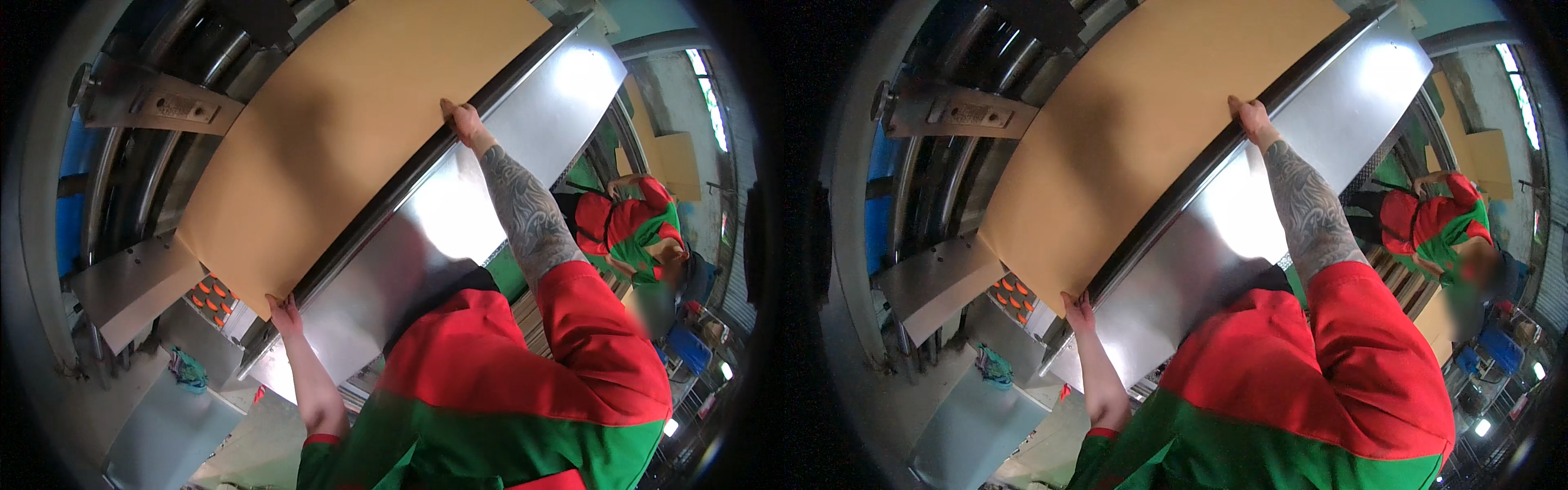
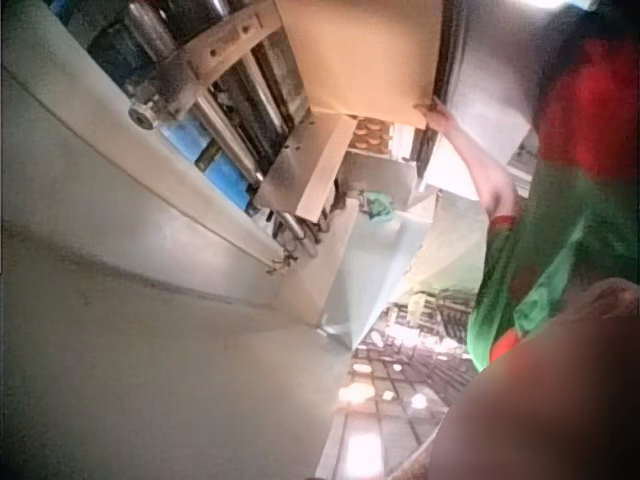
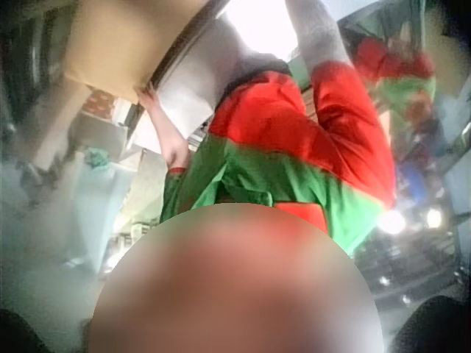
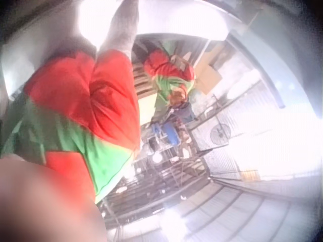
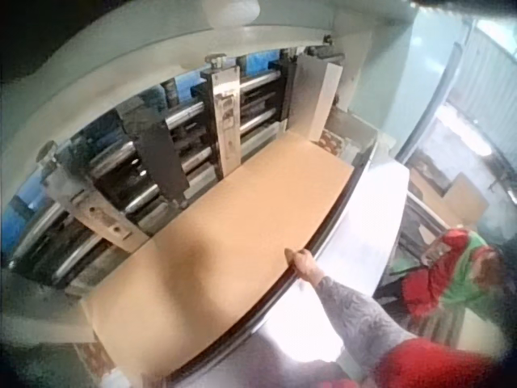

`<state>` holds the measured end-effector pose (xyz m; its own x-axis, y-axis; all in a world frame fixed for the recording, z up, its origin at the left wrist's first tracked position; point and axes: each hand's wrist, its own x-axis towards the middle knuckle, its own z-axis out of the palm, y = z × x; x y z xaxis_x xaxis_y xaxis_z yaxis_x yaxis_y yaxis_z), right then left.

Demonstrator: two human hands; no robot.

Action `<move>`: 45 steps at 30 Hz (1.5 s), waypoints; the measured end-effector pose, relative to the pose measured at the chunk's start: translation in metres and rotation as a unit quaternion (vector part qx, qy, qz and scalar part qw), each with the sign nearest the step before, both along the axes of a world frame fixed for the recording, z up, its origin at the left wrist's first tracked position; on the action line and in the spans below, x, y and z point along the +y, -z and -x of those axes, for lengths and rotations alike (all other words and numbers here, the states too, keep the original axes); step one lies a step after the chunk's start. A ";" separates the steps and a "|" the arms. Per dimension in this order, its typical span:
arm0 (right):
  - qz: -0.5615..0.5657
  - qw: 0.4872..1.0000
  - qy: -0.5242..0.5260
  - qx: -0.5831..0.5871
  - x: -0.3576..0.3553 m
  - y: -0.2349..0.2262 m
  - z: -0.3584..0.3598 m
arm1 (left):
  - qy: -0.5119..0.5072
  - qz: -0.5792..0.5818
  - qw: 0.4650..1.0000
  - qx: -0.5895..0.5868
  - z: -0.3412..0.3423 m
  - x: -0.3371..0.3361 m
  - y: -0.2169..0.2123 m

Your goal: The person repeatedly picks up flat cardboard sheets from a stack and feeds them one by one into a processing machine. The person aligns each sheet on the machine's intake platform before it is pulled in. A coworker stacks the processed sheets nearby.

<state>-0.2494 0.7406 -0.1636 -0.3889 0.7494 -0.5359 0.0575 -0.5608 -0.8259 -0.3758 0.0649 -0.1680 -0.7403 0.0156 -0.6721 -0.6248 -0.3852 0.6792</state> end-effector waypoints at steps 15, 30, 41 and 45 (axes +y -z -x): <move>0.013 0.998 -0.027 -0.050 -0.005 -0.011 0.006 | 0.030 0.054 0.998 0.002 -0.007 0.020 0.001; -0.568 0.580 -0.516 -0.272 -0.294 -0.077 -0.157 | 0.285 0.544 0.711 0.343 -0.231 0.068 -0.059; -0.475 0.533 -0.647 -0.266 -0.271 -0.051 -0.238 | 0.330 0.577 0.730 0.159 -0.324 -0.033 -0.065; -0.438 0.520 -0.649 -0.342 -0.283 -0.046 -0.255 | 0.346 0.589 0.715 0.148 -0.350 -0.076 -0.062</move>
